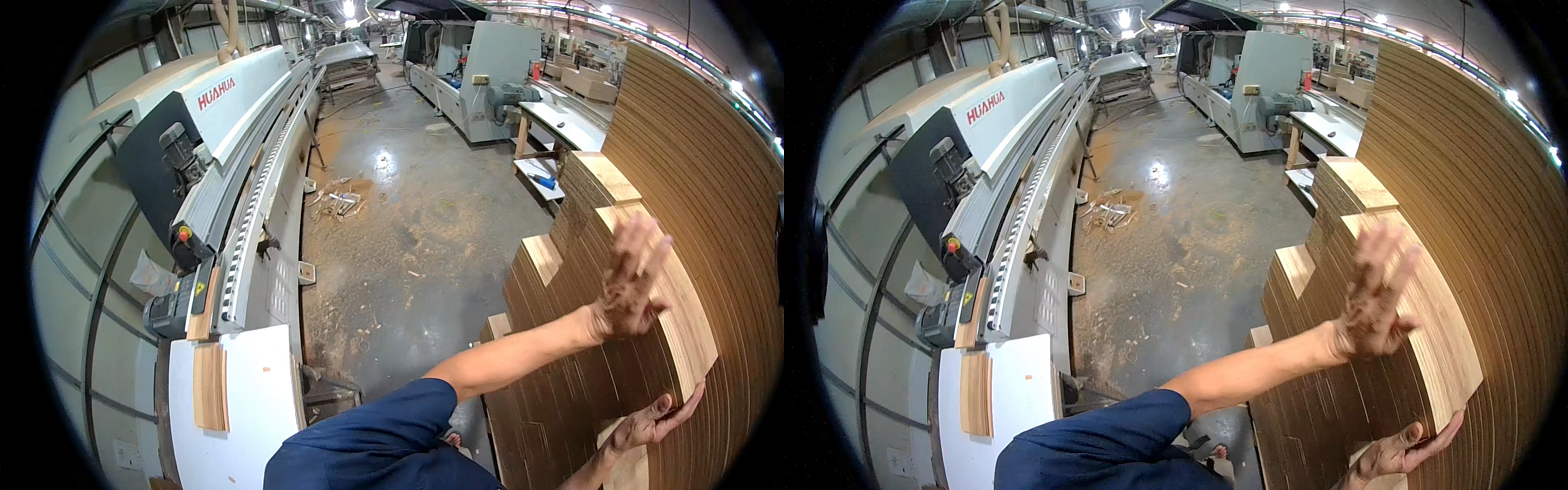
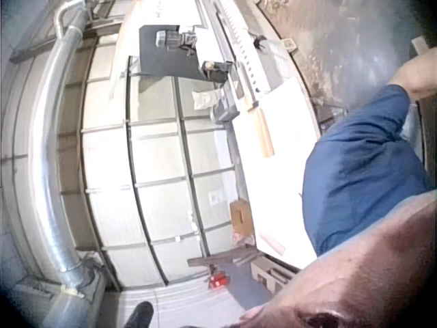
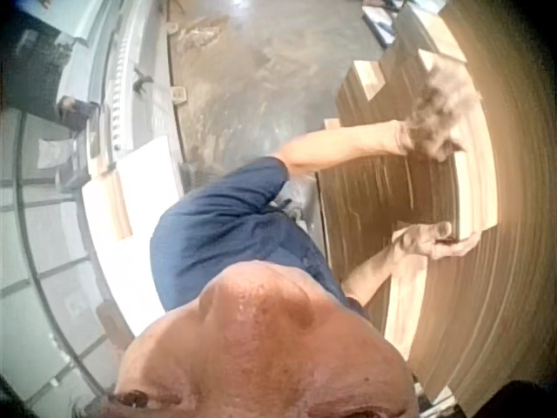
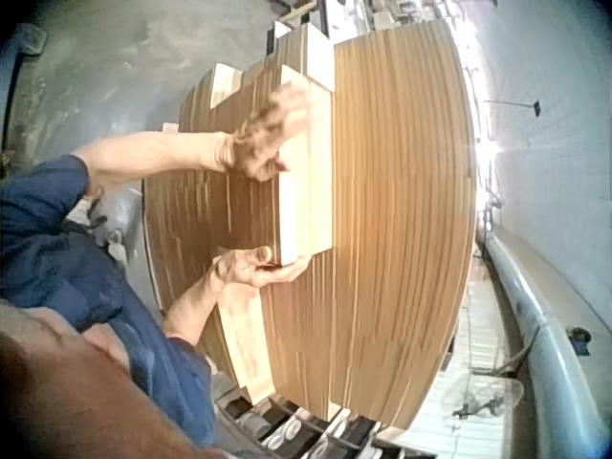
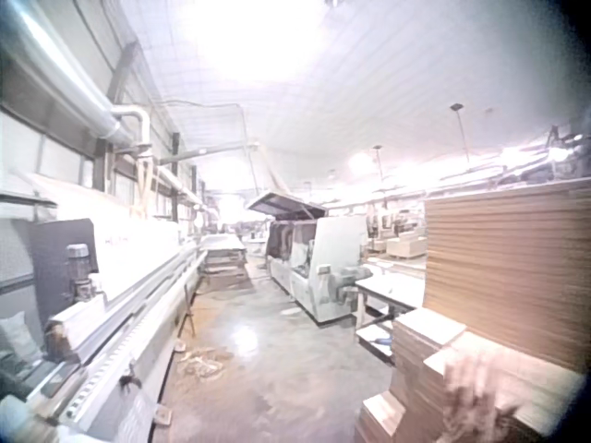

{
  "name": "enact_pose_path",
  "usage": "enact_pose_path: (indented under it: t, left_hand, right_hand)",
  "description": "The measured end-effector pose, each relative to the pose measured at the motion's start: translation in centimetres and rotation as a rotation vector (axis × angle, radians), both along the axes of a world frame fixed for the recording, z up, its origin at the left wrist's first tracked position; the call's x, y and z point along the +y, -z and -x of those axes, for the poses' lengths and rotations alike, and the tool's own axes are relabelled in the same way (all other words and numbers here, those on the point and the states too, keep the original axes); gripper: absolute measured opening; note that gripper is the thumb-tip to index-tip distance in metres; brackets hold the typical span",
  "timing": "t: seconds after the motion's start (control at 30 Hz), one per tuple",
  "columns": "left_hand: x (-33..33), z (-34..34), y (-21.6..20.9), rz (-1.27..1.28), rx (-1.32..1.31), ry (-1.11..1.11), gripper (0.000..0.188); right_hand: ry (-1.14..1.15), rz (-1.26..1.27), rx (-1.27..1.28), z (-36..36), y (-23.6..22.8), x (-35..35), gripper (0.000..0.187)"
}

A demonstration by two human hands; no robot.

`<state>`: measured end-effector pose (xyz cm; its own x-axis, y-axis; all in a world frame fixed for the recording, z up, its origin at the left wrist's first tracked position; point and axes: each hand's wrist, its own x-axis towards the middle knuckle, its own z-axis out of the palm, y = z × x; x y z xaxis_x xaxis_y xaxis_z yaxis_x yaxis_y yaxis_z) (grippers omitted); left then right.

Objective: The person picks up wood planks from a table, aligns them with other planks, and stacks them onto a large pile in a woodworking facility.

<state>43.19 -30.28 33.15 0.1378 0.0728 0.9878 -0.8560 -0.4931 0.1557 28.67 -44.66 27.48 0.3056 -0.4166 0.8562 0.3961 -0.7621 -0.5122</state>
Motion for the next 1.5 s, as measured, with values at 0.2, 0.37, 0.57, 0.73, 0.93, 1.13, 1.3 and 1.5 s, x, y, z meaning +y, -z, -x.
enact_pose_path:
  t: [0.2, 0.37, 0.57, 0.73, 0.93, 1.13, 1.3, 1.5]
  left_hand:
    - [9.4, 3.2, 6.1, -0.111, 0.284, -0.166, 0.076]
    - [28.4, 12.7, 19.9, -0.06, 0.869, -0.763, 0.071]
    - [52.8, 34.6, 27.8, 0.079, 1.196, -1.674, 0.085]
    - [62.4, 53.0, 25.2, 0.464, 1.788, -1.809, 0.117]
    - [66.5, 58.5, 25.2, 0.333, 2.118, -1.546, 0.139]
    - [57.1, 55.0, 25.1, 0.311, 1.595, -1.647, 0.119]
    - [47.8, 46.0, 21.8, -0.176, 1.3, -0.891, 0.111]
    - [36.9, 29.0, 14.3, -0.537, 0.917, -0.252, 0.111]
  right_hand:
    - [-0.023, -0.017, 0.043, 0.8, -1.2, 1.3, 0.058]
    - [-0.019, 0.152, -0.166, 3.1, -0.3, 2.7, 0.059]
    - [-0.483, 0.454, -0.399, 4.0, 3.5, 5.6, 0.082]
    - [-0.601, 0.396, 0.247, 8.2, 3.7, 16.0, 0.039]
    - [-0.722, 0.578, 0.446, 9.0, 3.7, 24.2, 0.042]
    - [-1.041, 0.542, 0.494, 8.9, 5.2, 31.8, 0.052]
    - [-1.388, -0.151, 1.094, 9.6, 10.1, 35.8, 0.065]
    - [-1.39, -0.437, 1.209, 7.7, 5.6, 25.8, 0.038]
